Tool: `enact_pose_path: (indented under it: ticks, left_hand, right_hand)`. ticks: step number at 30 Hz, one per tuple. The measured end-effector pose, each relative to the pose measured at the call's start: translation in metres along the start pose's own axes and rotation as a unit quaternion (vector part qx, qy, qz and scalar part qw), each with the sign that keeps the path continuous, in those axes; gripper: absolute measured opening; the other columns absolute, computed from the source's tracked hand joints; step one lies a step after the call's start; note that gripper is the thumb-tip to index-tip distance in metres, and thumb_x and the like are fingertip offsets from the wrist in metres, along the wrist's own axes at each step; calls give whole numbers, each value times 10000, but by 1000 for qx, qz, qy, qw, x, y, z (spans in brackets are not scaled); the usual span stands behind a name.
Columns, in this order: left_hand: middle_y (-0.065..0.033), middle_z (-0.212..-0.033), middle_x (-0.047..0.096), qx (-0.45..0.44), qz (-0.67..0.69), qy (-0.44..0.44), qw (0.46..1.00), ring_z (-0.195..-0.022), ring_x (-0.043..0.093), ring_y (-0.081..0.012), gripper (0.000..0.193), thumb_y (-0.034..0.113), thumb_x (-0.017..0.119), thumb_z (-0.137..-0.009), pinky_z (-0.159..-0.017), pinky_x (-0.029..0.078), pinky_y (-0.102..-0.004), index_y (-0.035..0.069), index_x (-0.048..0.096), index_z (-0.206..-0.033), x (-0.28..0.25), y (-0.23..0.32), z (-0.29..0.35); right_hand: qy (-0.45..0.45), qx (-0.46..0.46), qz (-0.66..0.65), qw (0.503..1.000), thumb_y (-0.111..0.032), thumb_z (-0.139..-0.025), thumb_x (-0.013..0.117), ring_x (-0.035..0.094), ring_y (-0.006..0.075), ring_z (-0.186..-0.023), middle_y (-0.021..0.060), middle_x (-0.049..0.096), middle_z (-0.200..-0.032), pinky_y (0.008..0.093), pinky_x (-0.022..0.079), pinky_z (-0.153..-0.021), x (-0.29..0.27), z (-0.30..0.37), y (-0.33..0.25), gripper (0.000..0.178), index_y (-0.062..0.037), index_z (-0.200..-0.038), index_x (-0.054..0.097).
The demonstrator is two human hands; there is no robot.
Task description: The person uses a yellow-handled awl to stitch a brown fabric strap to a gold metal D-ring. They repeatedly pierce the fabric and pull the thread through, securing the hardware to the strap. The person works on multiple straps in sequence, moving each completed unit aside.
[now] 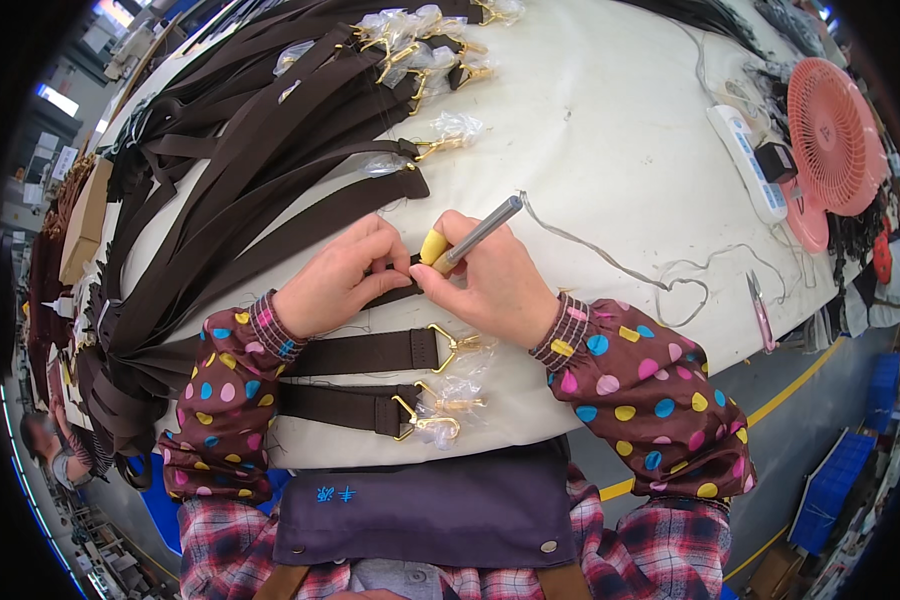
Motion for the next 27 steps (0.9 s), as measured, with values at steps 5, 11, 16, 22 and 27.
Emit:
enact_pose_path:
  ticks: [5, 11, 16, 22, 27]
  left_hand:
    - [-51, -908, 489, -18, 39, 43, 998, -751, 511, -118, 107, 34, 649, -885, -683, 446, -266, 32, 550, -925, -5, -5, -2]
    - [-20, -871, 512, -41, 41, 73, 996, -694, 516, -79, 102, 82, 624, -924, -573, 449, -228, 35, 533, -935, -9, -14, -1]
    - [2, -845, 532, -66, 80, 61, 993, -699, 528, -64, 98, 105, 609, -943, -526, 444, -209, 50, 529, -958, -7, -15, -2]
    - [9, -842, 537, -63, 82, 65, 993, -701, 527, -58, 97, 112, 605, -947, -515, 444, -203, 56, 528, -965, -7, -17, -2]
    - [10, -842, 536, -62, 81, 69, 992, -704, 526, -56, 94, 110, 605, -947, -512, 442, -203, 57, 529, -964, -7, -17, -2]
  right_hand:
    - [17, 43, -58, 997, -92, -884, 674, 535, 76, -646, 41, 595, -768, 237, 427, -558, 0, 3, 11, 201, -15, -905, 491]
    - [37, 62, -51, 996, -81, -905, 658, 484, 38, -652, 1, 526, -763, 206, 414, -560, -5, -1, 8, 192, -18, -920, 477]
    - [37, 56, -38, 997, -78, -904, 661, 489, 35, -655, 5, 535, -771, 206, 422, -559, -4, -3, 11, 197, -15, -922, 476]
    - [35, 55, -28, 997, -78, -903, 663, 500, 34, -659, 9, 540, -774, 205, 427, -553, -4, -3, 11, 201, -11, -922, 475]
    - [31, 61, -34, 997, -85, -907, 662, 501, 33, -641, 9, 544, -767, 203, 425, -540, -3, -4, 10, 199, -11, -916, 477]
Point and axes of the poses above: each hand's wrist, its own z-axis away from the middle knuckle, its own x-axis out of the palm, y = z × x, the point moved 8 cm from there along -z, towards the middle knuckle
